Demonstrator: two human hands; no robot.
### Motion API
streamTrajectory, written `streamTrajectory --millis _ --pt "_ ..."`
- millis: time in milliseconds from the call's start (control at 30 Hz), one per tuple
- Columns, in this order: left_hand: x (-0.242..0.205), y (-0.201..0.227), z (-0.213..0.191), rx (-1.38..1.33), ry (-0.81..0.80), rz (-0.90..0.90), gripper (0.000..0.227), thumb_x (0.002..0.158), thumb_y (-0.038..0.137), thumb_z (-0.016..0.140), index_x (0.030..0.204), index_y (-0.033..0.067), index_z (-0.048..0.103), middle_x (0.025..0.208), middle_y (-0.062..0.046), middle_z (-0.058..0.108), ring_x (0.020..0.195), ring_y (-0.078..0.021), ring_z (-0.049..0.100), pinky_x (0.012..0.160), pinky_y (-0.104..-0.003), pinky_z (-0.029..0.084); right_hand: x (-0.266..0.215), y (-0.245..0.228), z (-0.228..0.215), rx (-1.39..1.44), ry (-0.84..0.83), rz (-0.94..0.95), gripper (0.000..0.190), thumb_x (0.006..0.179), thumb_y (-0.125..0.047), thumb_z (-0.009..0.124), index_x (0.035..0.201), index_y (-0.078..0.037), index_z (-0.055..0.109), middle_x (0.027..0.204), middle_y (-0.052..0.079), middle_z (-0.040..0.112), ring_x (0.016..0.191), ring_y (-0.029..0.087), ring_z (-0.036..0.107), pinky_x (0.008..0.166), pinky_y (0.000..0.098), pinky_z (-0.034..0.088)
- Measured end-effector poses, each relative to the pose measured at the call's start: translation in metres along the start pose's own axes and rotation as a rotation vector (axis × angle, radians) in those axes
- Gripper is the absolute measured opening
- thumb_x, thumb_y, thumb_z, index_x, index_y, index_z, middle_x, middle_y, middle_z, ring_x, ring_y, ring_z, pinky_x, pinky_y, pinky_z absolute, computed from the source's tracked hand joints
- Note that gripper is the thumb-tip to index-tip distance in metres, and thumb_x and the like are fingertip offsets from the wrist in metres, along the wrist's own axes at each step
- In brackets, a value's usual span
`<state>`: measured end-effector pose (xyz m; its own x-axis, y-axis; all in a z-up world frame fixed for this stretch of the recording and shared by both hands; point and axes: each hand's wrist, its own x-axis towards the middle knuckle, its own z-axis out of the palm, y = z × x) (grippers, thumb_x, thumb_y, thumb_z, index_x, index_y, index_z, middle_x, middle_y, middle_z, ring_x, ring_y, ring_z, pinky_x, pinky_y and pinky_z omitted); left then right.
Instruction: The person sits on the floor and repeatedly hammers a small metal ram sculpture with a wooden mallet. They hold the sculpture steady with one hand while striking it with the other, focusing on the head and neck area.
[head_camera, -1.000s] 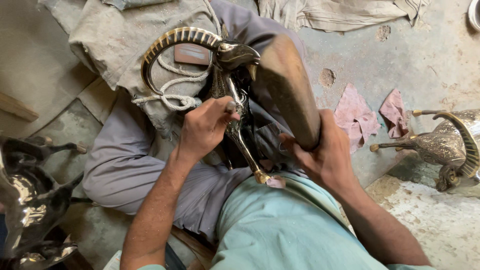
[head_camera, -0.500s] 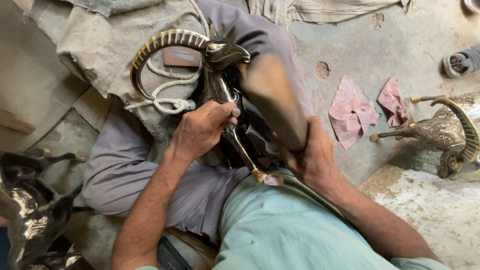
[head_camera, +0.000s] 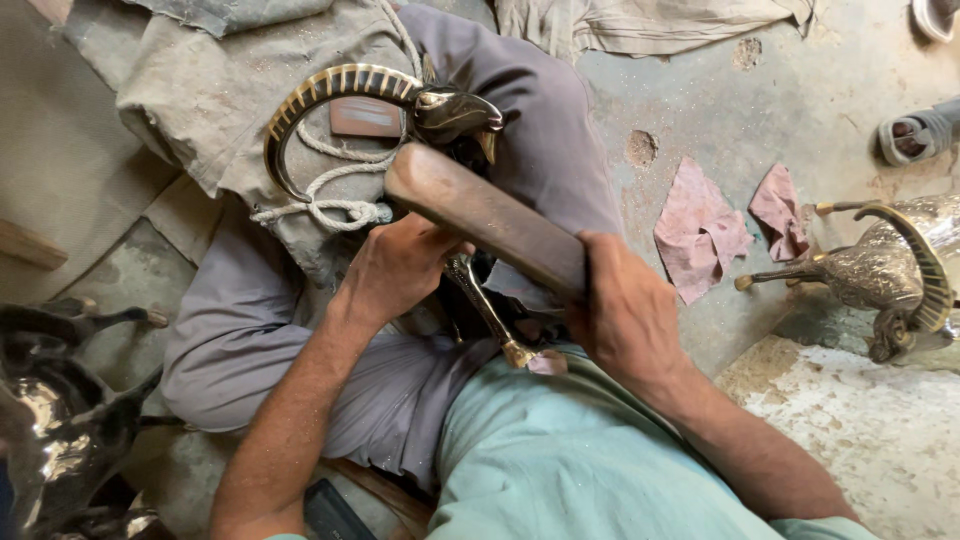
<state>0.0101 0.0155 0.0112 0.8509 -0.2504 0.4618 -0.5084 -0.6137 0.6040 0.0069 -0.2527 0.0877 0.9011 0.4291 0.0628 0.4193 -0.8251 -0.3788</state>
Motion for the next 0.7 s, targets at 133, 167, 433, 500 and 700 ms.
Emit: streamTrajectory --millis 133,167,433,500,700 --pt "0.0005 -0.003 0.0017 -0.08 -0.044 -0.029 0.033 0.095 0.004 0.072 0.124 0.0154 0.062 0.091 -0.006 0.067 0.077 -0.0252 0.072 0.064 -0.037 0.06 -0.0031 -0.0032 -0.0005 -0.017 0.067 -0.037 0.055 0.079 -0.006 0.075 0.127 -0.003 0.05 0.096 0.024 0.065 0.085 0.043 0.065 0.071 0.0505 0.051" --pt "0.0005 -0.0044 0.0017 -0.035 -0.043 -0.002 0.033 0.094 0.005 0.073 0.124 0.0142 0.063 0.089 -0.008 0.066 0.075 -0.0265 0.071 0.064 -0.037 0.06 -0.0031 -0.0043 -0.0005 -0.096 0.023 -0.048 0.055 0.078 -0.005 0.075 0.127 -0.005 0.05 0.096 0.023 0.065 0.085 0.043 0.066 0.072 0.0509 0.051" --pt "-0.0011 -0.0061 0.0006 -0.05 -0.06 -0.024 0.027 0.091 0.002 0.073 0.112 0.0165 0.066 0.09 -0.008 0.066 0.076 -0.027 0.07 0.064 -0.039 0.059 -0.0061 -0.0095 -0.0026 0.088 0.018 0.075 0.061 0.08 -0.011 0.079 0.132 -0.003 0.047 0.093 0.025 0.065 0.082 0.045 0.066 0.069 0.0513 0.051" --pt "-0.0004 -0.0051 0.0009 -0.045 -0.064 -0.045 0.026 0.09 0.003 0.074 0.111 0.018 0.066 0.089 -0.008 0.066 0.075 -0.0271 0.07 0.062 -0.04 0.059 -0.0068 -0.008 -0.0054 0.12 0.026 0.077 0.062 0.081 -0.011 0.078 0.134 -0.003 0.047 0.094 0.024 0.066 0.084 0.045 0.066 0.07 0.0515 0.051" --pt "0.0007 -0.0062 0.0012 0.004 -0.061 -0.011 0.027 0.09 0.01 0.077 0.113 0.0188 0.065 0.094 -0.009 0.068 0.076 -0.0286 0.07 0.062 -0.039 0.059 -0.0059 -0.006 -0.0077 0.083 0.018 0.072 0.067 0.08 -0.012 0.081 0.136 -0.003 0.044 0.096 0.026 0.065 0.085 0.048 0.065 0.071 0.0527 0.051"
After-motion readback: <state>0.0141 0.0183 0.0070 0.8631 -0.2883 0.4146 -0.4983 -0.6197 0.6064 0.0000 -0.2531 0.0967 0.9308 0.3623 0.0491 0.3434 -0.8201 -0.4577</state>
